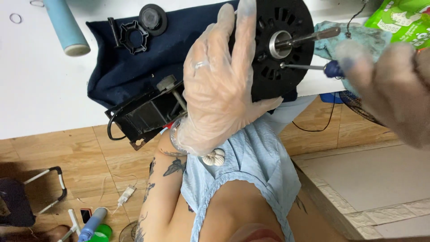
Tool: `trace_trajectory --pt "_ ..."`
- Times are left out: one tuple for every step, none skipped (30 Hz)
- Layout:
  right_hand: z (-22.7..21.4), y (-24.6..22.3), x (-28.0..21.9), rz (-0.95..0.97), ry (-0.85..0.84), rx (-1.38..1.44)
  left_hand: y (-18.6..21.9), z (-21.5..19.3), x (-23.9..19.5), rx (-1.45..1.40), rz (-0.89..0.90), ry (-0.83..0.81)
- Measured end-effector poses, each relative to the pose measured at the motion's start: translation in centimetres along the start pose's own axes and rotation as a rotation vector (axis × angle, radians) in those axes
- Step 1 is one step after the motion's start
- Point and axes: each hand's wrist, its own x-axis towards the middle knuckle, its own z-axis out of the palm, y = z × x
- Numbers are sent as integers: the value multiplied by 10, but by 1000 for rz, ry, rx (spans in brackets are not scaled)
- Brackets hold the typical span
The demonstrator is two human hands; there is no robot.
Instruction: The person uses a screwdriver to tighten screws on a black circular electronic device held on their lap. They repeatedly adjust the device and reposition the screwdriver to work on different screws.
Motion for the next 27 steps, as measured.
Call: trace_trajectory --pt "-6 7 1 78 131 -14 0 2 -1 -44 -5 -4" --pt "-11 14 2 155 262 -29 0 5 -2 -88 -11 -8" --pt "-5 -8 5 159 259 -30 1 6 -3 -87 -6 -5" --pt "0 -31 7 401 -115 119 1 6 -4 -92 -27 -11" --pt "6 -55 10 615 -501 262 2 6 -5 -98 -47 -17" --pt "-2 -34 16 619 -505 268 1 6 -6 -97 -39 -20" --pt "-10 -13 21 871 -441 941 0 7 -6 -114 -35 -14" --pt "-19 7 26 1105 -315 1621 -1 6 -6 -130 -28 -7" --pt "-25 18 32 1115 -315 1626 -1 5 -7 -128 -17 -8" --pt "-30 30 40 1222 -404 1724 -2 4 -6 -158 -31 -6" --pt "-35 42 47 1329 -496 1822 -4 3 -5 -188 -44 -5" --pt "-23 35 47 1335 -490 1823 -5 5 -5 -184 -39 -2" --pt "-12 28 46 893 -523 1371 -6 7 -6 -222 -15 10" --pt "1 21 46 468 -516 903 -7 8 -7 -258 6 21" --pt "-6 14 42 475 -512 902 -6 7 -8 -252 9 25" --pt "-13 6 38 481 -353 736 -4 6 -9 -199 -3 17" --pt "-19 -2 34 491 -199 569 -3 5 -10 -145 -14 10" --pt "-28 -2 38 491 -202 573 -4 5 -10 -148 -11 7" --pt "-36 -3 42 519 -224 669 -5 5 -10 -167 4 2" --pt "-44 -3 45 546 -246 765 -6 5 -11 -188 17 -2" --pt "-48 4 46 544 -250 769 -5 5 -11 -192 18 -6" --pt "-51 12 48 520 22 620 -5 4 -11 -172 22 11" --pt "-55 19 50 493 288 463 -4 3 -11 -153 26 27" --pt "-50 9 49 497 286 468 -4 2 -10 -154 31 22" --pt "-46 0 47 553 83 563 -4 1 -10 -146 28 33" --pt "-41 -10 45 606 -123 649 -3 0 -9 -142 23 50" --pt "-45 -7 45 608 -128 649 -3 0 -9 -145 26 51"
